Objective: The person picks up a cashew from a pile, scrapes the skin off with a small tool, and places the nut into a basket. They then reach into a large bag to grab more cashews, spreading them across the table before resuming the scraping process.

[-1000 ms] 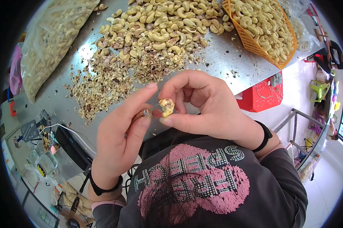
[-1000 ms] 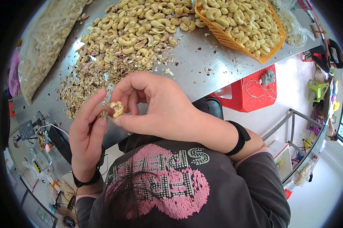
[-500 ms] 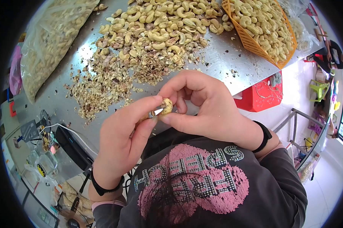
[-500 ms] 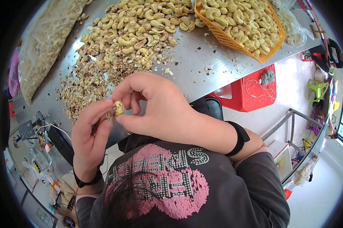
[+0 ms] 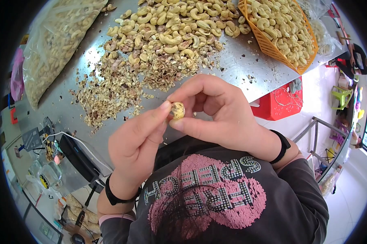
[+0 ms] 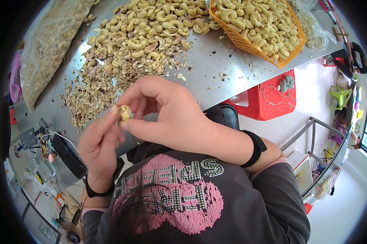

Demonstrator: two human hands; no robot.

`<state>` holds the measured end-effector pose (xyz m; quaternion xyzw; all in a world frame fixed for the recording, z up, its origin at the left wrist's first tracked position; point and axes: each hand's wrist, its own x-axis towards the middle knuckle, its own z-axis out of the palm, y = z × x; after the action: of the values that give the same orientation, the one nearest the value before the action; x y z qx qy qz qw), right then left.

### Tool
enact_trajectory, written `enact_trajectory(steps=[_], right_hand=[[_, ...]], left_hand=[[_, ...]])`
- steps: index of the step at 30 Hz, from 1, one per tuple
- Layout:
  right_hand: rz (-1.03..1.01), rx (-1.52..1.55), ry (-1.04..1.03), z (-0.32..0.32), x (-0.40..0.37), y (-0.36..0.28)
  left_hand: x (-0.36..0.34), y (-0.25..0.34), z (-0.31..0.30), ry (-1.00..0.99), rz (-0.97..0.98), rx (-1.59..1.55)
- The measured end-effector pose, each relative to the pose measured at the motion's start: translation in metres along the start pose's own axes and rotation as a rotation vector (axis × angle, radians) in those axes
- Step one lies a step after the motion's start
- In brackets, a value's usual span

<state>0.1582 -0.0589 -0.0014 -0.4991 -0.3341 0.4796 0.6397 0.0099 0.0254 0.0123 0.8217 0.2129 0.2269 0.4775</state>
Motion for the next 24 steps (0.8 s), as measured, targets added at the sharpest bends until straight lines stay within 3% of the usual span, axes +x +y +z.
enact_trajectory(steps=[2, 5, 6, 8, 12, 24], right_hand=[[0.095, 0.095, -0.012, 0.001, -0.001, -0.008], [0.204, 0.175, -0.032, -0.001, -0.003, -0.010], [0.219, 0.160, -0.039, -0.002, -0.003, -0.010], [0.203, 0.108, -0.045, -0.004, -0.003, -0.009], [0.105, 0.016, -0.066, -0.004, -0.002, -0.006], [0.093, 0.014, -0.064, -0.003, -0.003, -0.006]], left_hand=[[-0.002, 0.000, -0.003, -0.030, -0.229, -0.286], [-0.001, 0.002, -0.006, -0.064, -0.399, -0.438], [0.000, 0.001, -0.006, -0.063, -0.399, -0.438], [0.002, -0.002, -0.004, -0.063, -0.174, -0.197], [0.004, 0.003, -0.005, -0.071, -0.196, -0.126], [0.008, 0.001, -0.009, -0.145, -0.009, -0.067]])
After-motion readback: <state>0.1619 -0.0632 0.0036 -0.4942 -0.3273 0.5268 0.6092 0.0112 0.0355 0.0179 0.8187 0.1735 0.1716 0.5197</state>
